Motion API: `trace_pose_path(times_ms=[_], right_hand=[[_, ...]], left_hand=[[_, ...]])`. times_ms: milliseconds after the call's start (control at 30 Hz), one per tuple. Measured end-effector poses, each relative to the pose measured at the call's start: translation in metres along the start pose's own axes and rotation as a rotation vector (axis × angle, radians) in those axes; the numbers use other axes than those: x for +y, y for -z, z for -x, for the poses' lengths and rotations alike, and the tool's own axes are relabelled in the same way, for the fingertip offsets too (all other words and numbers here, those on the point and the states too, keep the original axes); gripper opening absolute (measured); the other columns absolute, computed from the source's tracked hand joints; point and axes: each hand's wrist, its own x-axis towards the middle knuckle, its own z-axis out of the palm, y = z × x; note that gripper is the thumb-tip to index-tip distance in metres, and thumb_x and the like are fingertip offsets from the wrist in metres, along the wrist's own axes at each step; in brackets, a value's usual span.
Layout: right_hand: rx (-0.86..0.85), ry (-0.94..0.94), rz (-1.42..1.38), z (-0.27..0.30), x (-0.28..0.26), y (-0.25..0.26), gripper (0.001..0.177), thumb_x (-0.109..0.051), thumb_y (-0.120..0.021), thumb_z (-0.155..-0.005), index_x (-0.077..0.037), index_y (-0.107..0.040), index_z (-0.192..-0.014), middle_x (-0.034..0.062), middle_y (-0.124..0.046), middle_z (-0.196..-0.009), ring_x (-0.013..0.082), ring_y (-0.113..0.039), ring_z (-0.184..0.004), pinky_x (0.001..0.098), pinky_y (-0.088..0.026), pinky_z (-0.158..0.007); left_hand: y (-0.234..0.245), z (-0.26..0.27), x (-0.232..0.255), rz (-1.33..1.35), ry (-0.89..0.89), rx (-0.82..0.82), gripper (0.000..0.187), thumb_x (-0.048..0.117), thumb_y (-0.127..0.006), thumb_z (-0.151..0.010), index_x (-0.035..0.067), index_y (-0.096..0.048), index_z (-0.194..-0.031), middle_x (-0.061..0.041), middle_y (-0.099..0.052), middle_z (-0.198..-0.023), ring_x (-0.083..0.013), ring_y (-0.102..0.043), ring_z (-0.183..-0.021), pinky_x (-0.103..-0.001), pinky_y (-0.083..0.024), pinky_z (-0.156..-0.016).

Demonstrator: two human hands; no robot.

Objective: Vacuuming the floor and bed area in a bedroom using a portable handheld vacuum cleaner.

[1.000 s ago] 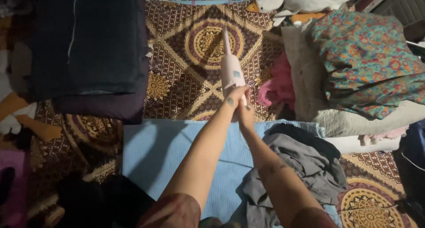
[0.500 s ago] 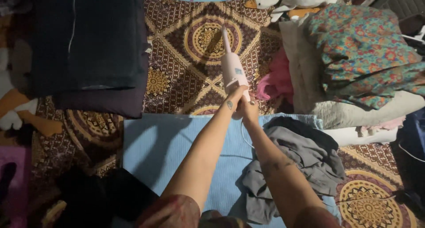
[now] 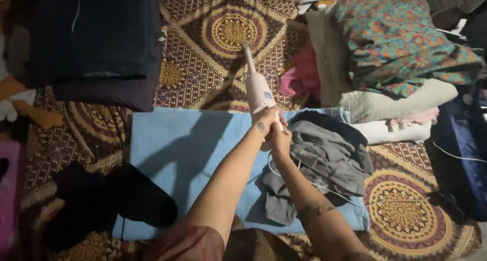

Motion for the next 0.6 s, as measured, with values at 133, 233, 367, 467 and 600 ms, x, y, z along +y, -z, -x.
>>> trace_pose_path(times_ms=[133,233,367,467,600], right_hand=[[0.066,0.026,-0.068,0.031,-0.002,0.019,0.015,-0.021,-0.066,-0.090,-0.008,-0.074,-0.091,0.0005,-0.071,-0.077,0.0100,-0.065,-0.062,0.0254,-0.048,-0.053],[0.069,0.031,-0.062,0.054,0.000,0.034,0.016,-0.021,-0.065,-0.091,-0.008,-0.072,-0.090,0.0014,-0.069,-0.076,0.0104,-0.062,-0.061,0.0271,-0.045,-0.051],[0.037,0.003,-0.088,0.067,0.025,0.062,0.020,-0.023,-0.062,-0.094,-0.005,-0.068,-0.087,0.0022,-0.061,-0.070,0.0121,-0.055,-0.055,0.0292,-0.042,-0.048],[0.063,0.020,-0.049,0.086,0.030,0.077,0.028,-0.026,-0.064,-0.096,-0.001,-0.067,-0.083,0.0049,-0.063,-0.068,0.0126,-0.057,-0.054,0.0296,-0.042,-0.048],[0.115,-0.029,-0.250,0.107,0.028,0.092,0.019,-0.021,-0.068,-0.093,-0.003,-0.071,-0.097,0.0007,-0.065,-0.085,0.0109,-0.060,-0.072,0.0267,-0.046,-0.062]], left_hand=[[-0.017,0.032,-0.024,0.098,0.112,0.102,0.026,0.034,-0.050,-0.100,0.009,-0.056,-0.100,-0.015,-0.060,-0.067,-0.0349,-0.063,-0.053,-0.053,-0.056,-0.051],[-0.025,0.062,-0.033,0.082,0.169,0.121,0.032,0.034,-0.049,-0.102,0.004,-0.055,-0.097,-0.016,-0.061,-0.067,-0.0355,-0.064,-0.053,-0.052,-0.056,-0.051],[-0.029,0.094,-0.055,0.012,0.135,0.090,0.033,0.034,-0.047,-0.102,0.002,-0.055,-0.093,-0.019,-0.062,-0.067,-0.0356,-0.065,-0.053,-0.051,-0.055,-0.049],[-0.043,0.129,-0.059,-0.053,0.105,0.104,0.033,0.032,-0.045,-0.099,0.002,-0.056,-0.090,-0.018,-0.063,-0.066,-0.0344,-0.065,-0.052,-0.049,-0.055,-0.049],[-0.048,0.127,-0.091,0.038,0.194,0.143,0.033,0.033,-0.050,-0.099,0.003,-0.057,-0.087,-0.015,-0.061,-0.066,-0.0322,-0.063,-0.055,-0.047,-0.056,-0.052]])
